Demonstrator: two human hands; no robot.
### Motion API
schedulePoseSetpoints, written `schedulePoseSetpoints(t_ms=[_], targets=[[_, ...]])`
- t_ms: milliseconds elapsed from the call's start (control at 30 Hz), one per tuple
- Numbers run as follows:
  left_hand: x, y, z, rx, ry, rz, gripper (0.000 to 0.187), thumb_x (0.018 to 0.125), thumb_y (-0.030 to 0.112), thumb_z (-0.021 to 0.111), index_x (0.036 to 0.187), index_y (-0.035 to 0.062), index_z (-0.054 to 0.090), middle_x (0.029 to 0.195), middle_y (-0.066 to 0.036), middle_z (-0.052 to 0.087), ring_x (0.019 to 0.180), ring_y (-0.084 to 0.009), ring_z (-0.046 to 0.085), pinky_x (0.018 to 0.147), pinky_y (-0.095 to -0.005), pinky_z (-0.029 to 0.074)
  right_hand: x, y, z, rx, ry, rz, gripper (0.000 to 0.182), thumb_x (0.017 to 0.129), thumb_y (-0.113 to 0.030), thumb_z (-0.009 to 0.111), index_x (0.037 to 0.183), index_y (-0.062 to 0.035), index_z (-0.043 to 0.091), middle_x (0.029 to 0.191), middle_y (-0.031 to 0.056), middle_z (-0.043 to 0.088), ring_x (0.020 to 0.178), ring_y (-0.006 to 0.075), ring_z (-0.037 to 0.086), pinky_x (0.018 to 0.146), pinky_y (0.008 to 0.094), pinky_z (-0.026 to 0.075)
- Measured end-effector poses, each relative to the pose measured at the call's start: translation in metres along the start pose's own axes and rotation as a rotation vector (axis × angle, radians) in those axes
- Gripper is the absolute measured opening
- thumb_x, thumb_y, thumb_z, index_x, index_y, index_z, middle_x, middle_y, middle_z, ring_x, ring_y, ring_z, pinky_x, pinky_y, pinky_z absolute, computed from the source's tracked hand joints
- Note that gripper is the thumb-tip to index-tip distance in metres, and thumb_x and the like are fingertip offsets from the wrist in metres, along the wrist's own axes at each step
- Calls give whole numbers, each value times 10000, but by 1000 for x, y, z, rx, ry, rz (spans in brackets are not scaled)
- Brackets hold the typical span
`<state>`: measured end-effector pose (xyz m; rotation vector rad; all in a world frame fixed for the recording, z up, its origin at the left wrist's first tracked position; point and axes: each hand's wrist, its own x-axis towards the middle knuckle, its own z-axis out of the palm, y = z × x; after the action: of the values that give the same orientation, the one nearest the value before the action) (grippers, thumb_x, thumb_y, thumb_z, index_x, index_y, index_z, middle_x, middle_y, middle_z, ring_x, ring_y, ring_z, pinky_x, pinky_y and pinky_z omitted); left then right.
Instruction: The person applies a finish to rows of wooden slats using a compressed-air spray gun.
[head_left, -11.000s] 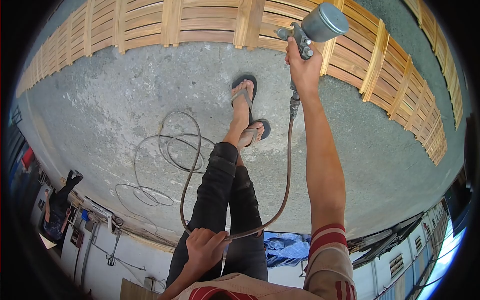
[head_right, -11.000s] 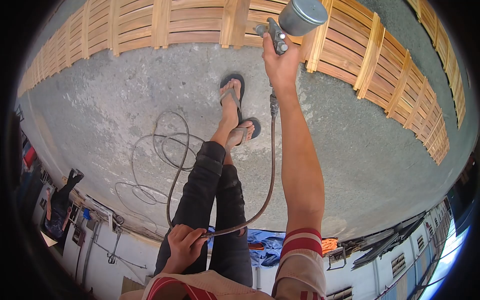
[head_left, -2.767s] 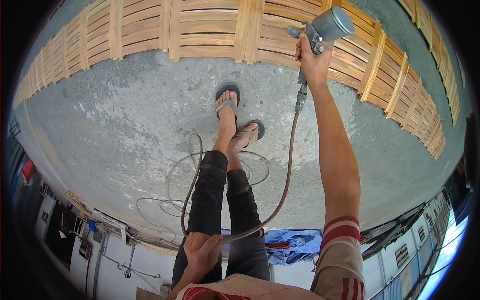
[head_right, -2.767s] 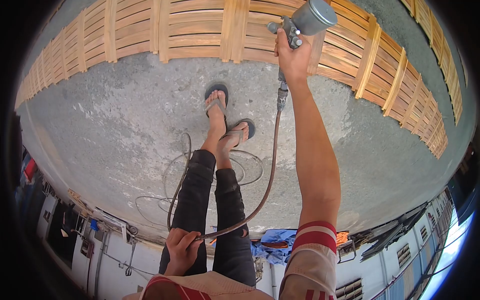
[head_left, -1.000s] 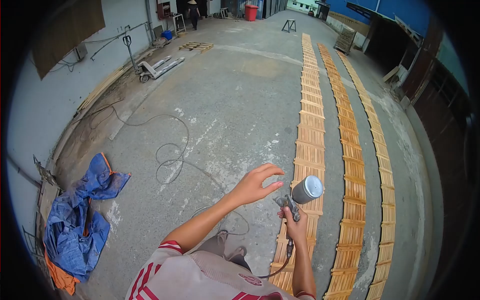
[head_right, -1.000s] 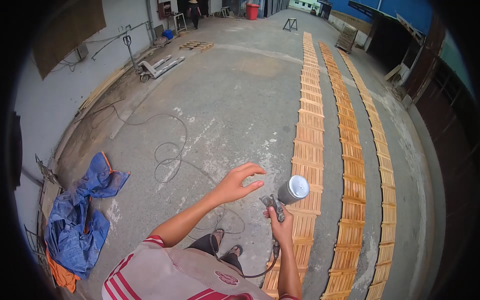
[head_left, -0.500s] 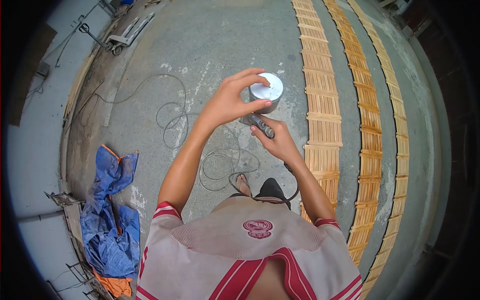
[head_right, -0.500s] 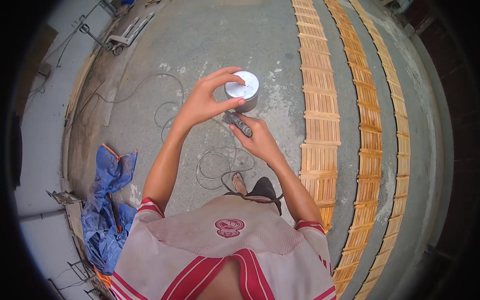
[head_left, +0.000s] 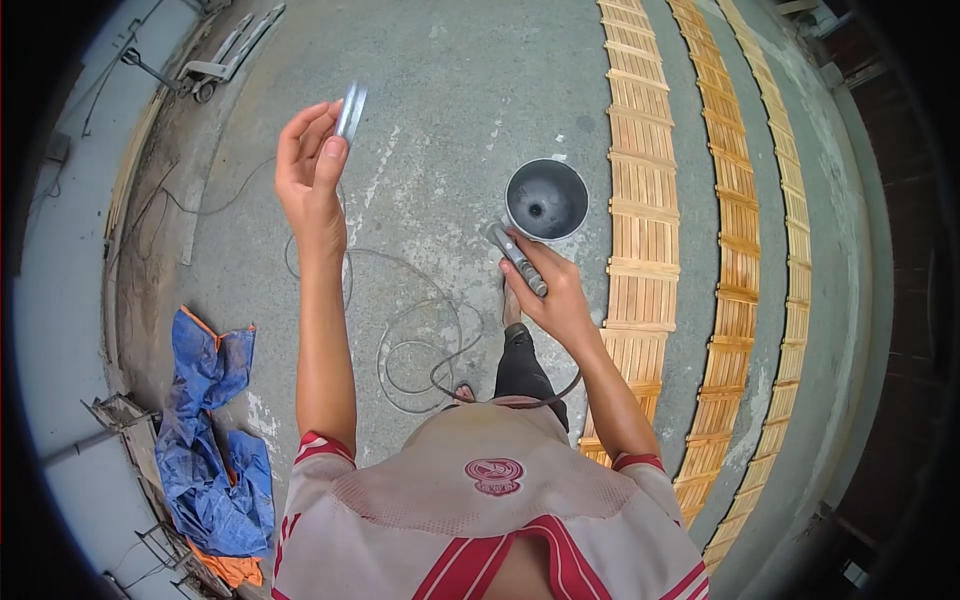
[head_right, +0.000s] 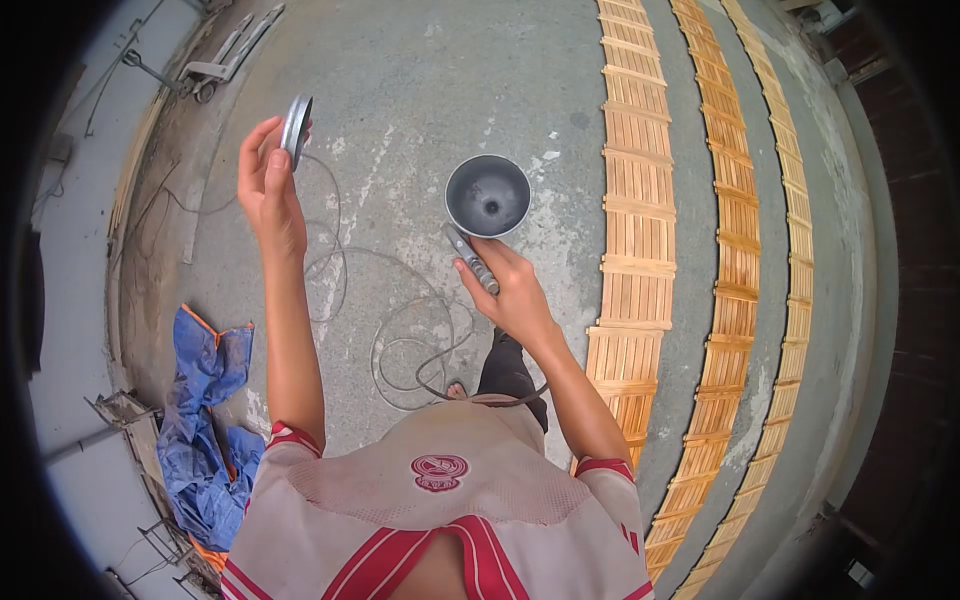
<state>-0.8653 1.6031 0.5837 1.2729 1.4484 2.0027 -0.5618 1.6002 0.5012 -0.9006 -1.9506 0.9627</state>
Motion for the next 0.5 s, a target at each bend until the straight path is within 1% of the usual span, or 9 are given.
schedulePoseSetpoints(t_ms=[100, 133, 200, 267, 300, 333, 400, 467, 500], targets=[[-13, -99, -31, 131, 146, -335, 455, 1027, 219, 773, 1417, 40, 621, 1332, -162, 723, 1280, -223, 660, 1105, -354, 495, 73, 39, -23, 33, 31, 28, 391, 986, -118, 790, 1312, 82, 709, 1152, 294, 763, 1029, 425, 781, 864, 428, 605], [-31, -131, -46, 172, 194, -448, 442, 1035, 213, 769, 1415, 43, 621, 1312, -150, 728, 1261, -209, 663, 1101, -342, 492, 102, 53, -30, 24, 90, 24, 377, 996, -127, 783, 1303, 81, 712, 1113, 279, 773, 992, 396, 789, 839, 414, 605], [-84, -184, -81, 326, 254, -687, 440, 1032, 234, 789, 1387, 34, 622, 1192, -103, 740, 1136, -150, 656, 1008, -302, 494, 165, 88, -45, -6, 202, 1, 353, 1015, -146, 768, 1283, 78, 717, 1036, 250, 791, 920, 338, 805, 791, 387, 605], [-156, -222, -118, 470, 350, -905, 479, 993, 318, 829, 1318, 13, 654, 1093, -104, 744, 992, -154, 643, 902, -302, 495, 238, 129, -61, 186, 274, 262, 329, 1053, -190, 735, 1246, 77, 730, 891, 167, 789, 781, 214, 779, 688, 340, 581], [-199, -241, -139, 496, 424, -965, 522, 961, 360, 856, 1284, -3, 663, 1023, -99, 733, 923, -151, 626, 834, -317, 499, 283, 148, -71, 165, 325, 254, 324, 1065, -210, 723, 1219, 74, 737, 849, 125, 770, 744, 171, 753, 646, 323, 563], [-235, -247, -151, 603, 481, -1079, 548, 934, 391, 876, 1249, -7, 670, 944, -92, 719, 893, -156, 621, 778, -329, 503, 326, 171, -83, 142, 377, 254, 324, 1076, -230, 712, 1193, 71, 745, 807, 83, 750, 706, 129, 727, 605, 306, 545], [-291, -242, -162, 752, 563, -1240, 538, 893, 433, 899, 1142, 4, 689, 831, -69, 684, 800, -156, 613, 722, -335, 506, 416, 256, -105, 239, 389, 266, 306, 1072, -248, 717, 1073, 56, 748, 765, 58, 709, 658, 133, 711, 559, 298, 523], [-323, -244, -162, 854, 647, -1397, 539, 897, 435, 894, 1145, 3, 688, 834, -69, 683, 795, -156, 609, 718, -332, 501, 501, 285, -128, -20, 385, 264, 303, 1072, -257, 713, 981, 32, 722, 740, 48, 688, 596, 135, 685, 535, 293, 521], [-331, -245, -158, 889, 689, -1474, 539, 899, 435, 892, 1146, 2, 687, 835, -68, 683, 792, -157, 606, 716, -331, 499, 539, 300, -131, 11, 429, 237, 305, 1072, -258, 710, 972, 31, 718, 740, 51, 687, 586, 138, 683, 532, 297, 526]])
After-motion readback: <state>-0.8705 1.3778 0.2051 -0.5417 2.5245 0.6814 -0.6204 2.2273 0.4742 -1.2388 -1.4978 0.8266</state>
